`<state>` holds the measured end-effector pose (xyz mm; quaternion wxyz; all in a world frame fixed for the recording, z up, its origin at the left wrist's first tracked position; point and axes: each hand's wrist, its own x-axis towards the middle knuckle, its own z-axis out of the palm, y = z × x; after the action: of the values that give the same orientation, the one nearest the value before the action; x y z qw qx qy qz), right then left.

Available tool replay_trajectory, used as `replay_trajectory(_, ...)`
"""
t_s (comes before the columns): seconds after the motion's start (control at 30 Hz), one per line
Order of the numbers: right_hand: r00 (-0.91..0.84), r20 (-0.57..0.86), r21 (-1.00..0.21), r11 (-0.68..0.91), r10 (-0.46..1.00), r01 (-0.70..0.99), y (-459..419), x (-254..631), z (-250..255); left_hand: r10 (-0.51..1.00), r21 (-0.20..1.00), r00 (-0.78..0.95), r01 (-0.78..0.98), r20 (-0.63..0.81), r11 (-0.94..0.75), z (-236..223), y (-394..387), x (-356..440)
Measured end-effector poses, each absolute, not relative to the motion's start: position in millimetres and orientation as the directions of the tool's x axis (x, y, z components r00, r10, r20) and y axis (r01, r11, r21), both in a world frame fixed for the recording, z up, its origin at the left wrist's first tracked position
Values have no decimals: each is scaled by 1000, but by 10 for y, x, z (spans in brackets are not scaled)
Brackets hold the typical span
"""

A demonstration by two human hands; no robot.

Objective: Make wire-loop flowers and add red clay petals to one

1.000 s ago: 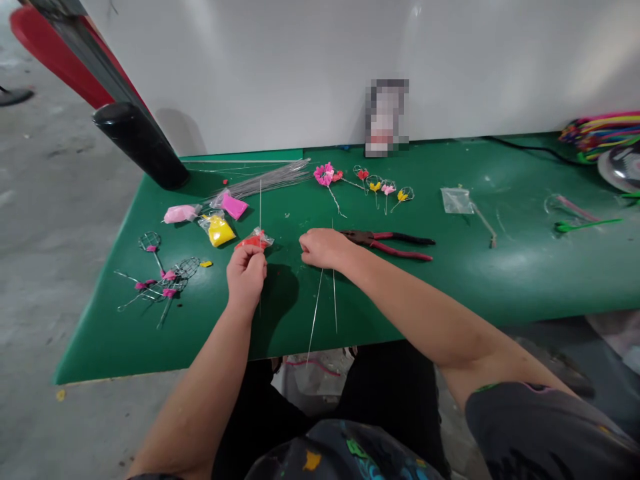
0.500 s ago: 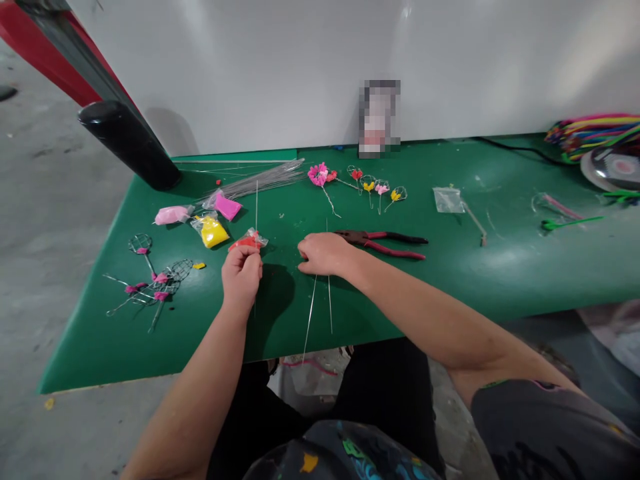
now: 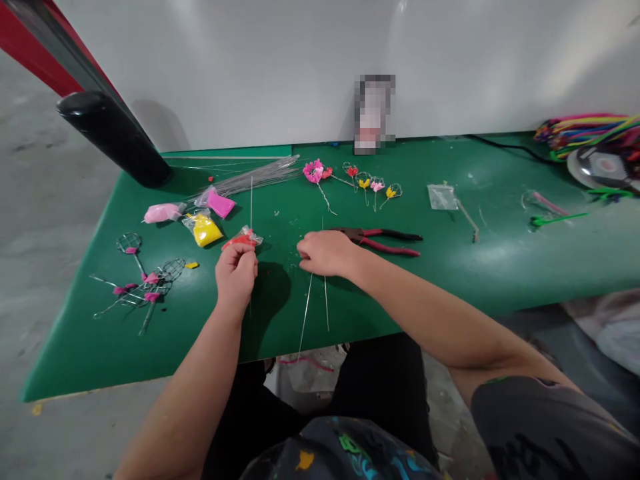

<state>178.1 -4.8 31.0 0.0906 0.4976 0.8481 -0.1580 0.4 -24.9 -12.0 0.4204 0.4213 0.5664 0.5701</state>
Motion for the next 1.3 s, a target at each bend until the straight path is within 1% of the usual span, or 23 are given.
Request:
replay_trajectory(0.1,-534,-355,-181,504,767,844,-186,1833,319,956,1000,-292,20,11,-5,-136,-246,-3)
replay_trajectory(0.17,-525,-331,-152,504,784,850,-211,1933,300,952,1000,-307,19,2,4,-131,-252,-5)
replay_trajectory(0.27,-470,-270,-46,477,840,878,-189,2117,274,951,1000,-309,17,-9,15,-114,-262,-3)
replay_trajectory(0.37,-372,-191,69,391,908,918,-224,2175,276,953,1000,-302,26,-7,16,-95,-263,2)
replay_trajectory(0.43,-433,-150,30,442,889,897,-306,2103,260,956,1000,-294,29,2,6,-80,-257,8)
replay_trajectory(0.5,-613,-96,-67,609,784,790,-380,1991,199,951,998,-307,56,33,-17,-65,-242,13)
replay_trajectory(0.53,-691,-66,-97,684,720,723,-395,1942,154,948,998,-316,66,43,-23,-59,-234,16)
replay_trajectory(0.57,-717,-49,-100,711,696,696,-392,1908,106,950,998,-309,68,37,-16,-52,-227,19)
replay_trajectory(0.6,-708,-43,-92,703,705,705,-373,1889,64,950,998,-309,65,34,-15,-45,-223,21)
replay_trajectory(0.63,-651,-46,-79,646,758,759,-340,1882,35,951,997,-307,71,44,-23,-38,-222,24)
replay_trajectory(0.7,-482,-62,-69,478,874,876,-260,1880,32,953,997,-299,71,49,-29,-26,-231,31)
replay_trajectory(0.73,-431,-61,-73,426,901,902,-225,1872,59,954,997,-295,74,50,-30,-22,-237,36)
replay_trajectory(0.77,-434,-67,-83,429,898,900,-198,1854,102,955,996,-293,84,49,-25,-19,-244,43)
replay_trajectory(0.8,-507,-97,-123,495,856,860,-182,1827,155,955,995,-293,99,46,-18,-18,-250,50)
replay_trajectory(0.83,-574,-136,-189,548,807,815,-175,1793,211,953,993,-299,117,44,-9,-16,-255,59)
replay_trajectory(0.9,-618,-160,-326,549,770,769,-176,1725,302,952,993,-305,115,37,-1,-5,-266,81)
replay_trajectory(0.93,-604,-74,-402,531,793,746,-176,1697,326,955,996,-296,88,29,-3,10,-274,94)
replay_trajectory(1.0,-471,138,-588,455,871,669,-162,1659,326,969,1000,-246,5,17,-16,65,-293,128)
replay_trajectory(1.03,-382,188,-691,398,905,603,-148,1645,308,981,1000,-193,-10,8,-10,106,-302,151)
replay_trajectory(1.1,-266,177,-852,283,947,440,-118,1615,257,998,1000,-70,25,-8,9,202,-310,213)
replay_trajectory(1.13,-246,155,-899,240,957,367,-105,1599,234,999,999,-15,37,-31,32,249,-305,251)
replay_trajectory(1.2,-216,143,-940,201,966,276,-91,1570,202,993,994,34,18,-109,108,320,-276,338)
replay_trajectory(1.3,-90,171,-956,187,981,227,-94,1563,173,977,980,87,-30,-196,199,333,-215,451)
